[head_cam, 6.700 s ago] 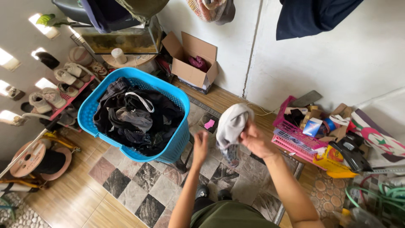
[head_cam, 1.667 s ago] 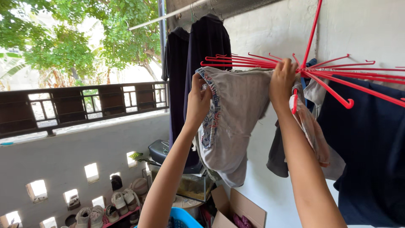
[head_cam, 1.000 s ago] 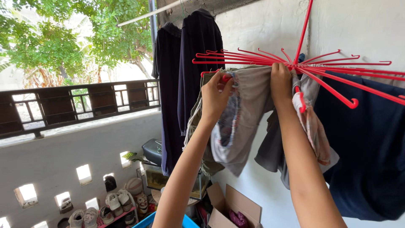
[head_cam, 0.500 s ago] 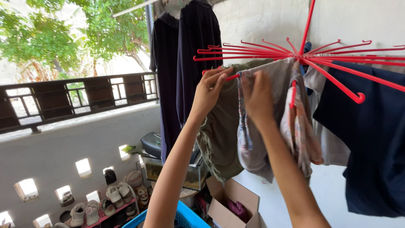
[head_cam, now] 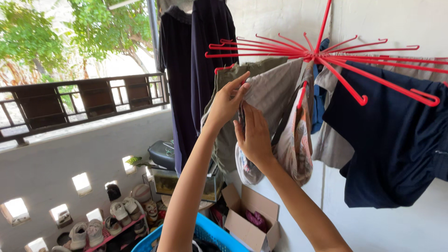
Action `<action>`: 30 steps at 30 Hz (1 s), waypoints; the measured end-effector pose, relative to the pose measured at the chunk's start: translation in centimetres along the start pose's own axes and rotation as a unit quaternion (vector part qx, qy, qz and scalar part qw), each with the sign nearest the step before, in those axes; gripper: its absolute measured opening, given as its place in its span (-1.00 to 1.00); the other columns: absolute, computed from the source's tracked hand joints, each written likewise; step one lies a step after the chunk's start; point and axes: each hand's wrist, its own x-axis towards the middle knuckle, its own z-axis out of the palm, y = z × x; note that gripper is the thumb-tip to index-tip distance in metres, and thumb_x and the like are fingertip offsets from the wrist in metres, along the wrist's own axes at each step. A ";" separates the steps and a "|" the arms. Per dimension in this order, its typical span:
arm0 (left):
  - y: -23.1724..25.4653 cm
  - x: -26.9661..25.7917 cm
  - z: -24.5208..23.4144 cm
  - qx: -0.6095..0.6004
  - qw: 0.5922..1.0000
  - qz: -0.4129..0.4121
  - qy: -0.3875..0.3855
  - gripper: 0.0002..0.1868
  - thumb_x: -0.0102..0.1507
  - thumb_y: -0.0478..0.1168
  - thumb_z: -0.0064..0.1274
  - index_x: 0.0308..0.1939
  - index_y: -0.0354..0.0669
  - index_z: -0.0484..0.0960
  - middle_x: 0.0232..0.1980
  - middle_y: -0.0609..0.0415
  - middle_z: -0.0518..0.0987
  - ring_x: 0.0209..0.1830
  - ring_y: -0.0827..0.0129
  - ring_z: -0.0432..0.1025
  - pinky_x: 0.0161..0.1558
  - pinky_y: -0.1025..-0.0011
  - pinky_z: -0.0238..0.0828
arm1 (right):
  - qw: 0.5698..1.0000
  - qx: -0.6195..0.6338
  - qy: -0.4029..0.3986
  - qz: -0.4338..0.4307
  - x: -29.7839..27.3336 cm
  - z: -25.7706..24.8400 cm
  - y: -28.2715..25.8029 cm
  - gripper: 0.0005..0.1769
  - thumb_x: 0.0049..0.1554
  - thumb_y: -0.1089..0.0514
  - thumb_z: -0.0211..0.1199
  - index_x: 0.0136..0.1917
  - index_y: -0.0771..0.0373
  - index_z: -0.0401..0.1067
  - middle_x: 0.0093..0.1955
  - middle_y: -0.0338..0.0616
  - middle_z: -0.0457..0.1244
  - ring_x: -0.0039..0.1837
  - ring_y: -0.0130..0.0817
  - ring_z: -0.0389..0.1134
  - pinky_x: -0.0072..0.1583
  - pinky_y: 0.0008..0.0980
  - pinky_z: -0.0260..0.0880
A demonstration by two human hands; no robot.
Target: The person picks up wet clothes from a blue laundry basket and hangs them on a red collapsible drying rack. Items handled include shorts, underwear, and shirts. The clothes are placed on the rack's arms to dry.
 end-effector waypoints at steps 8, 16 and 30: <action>-2.5 -7.3 -0.5 0.006 0.990 -0.104 -0.095 -0.42 0.33 -0.10 0.05 0.41 -0.21 0.34 0.06 -0.18 0.66 -0.08 0.16 0.65 -0.10 0.31 0.61 | 0.991 0.062 -0.097 0.063 -6.4 0.5 -3.1 -0.18 0.24 0.28 0.26 0.64 0.31 -0.07 0.66 0.24 -0.13 0.55 0.21 0.11 0.43 -0.06 0.26; -3.1 -18.7 -3.8 -0.110 0.978 -0.090 -0.153 -0.37 0.35 -0.20 0.03 0.49 -0.18 0.23 0.30 -0.13 0.45 0.10 0.30 0.57 0.01 0.32 0.60 | 0.971 0.047 -0.216 0.092 -11.3 -2.3 -7.5 -0.37 0.21 0.26 0.23 0.50 0.16 0.15 0.64 0.09 -0.08 0.58 0.16 0.10 0.41 -0.10 0.30; -11.1 -49.2 -7.5 0.012 0.927 -0.373 -0.024 -0.68 0.34 -0.28 0.02 0.18 -0.18 0.56 0.05 0.00 0.62 -0.02 0.26 0.59 -0.01 0.36 0.53 | 0.633 0.093 -0.741 0.206 -34.7 2.0 -5.7 -0.66 0.16 -0.05 0.26 0.16 0.07 0.47 0.06 -0.14 0.40 0.10 -0.13 0.45 0.07 -0.13 0.45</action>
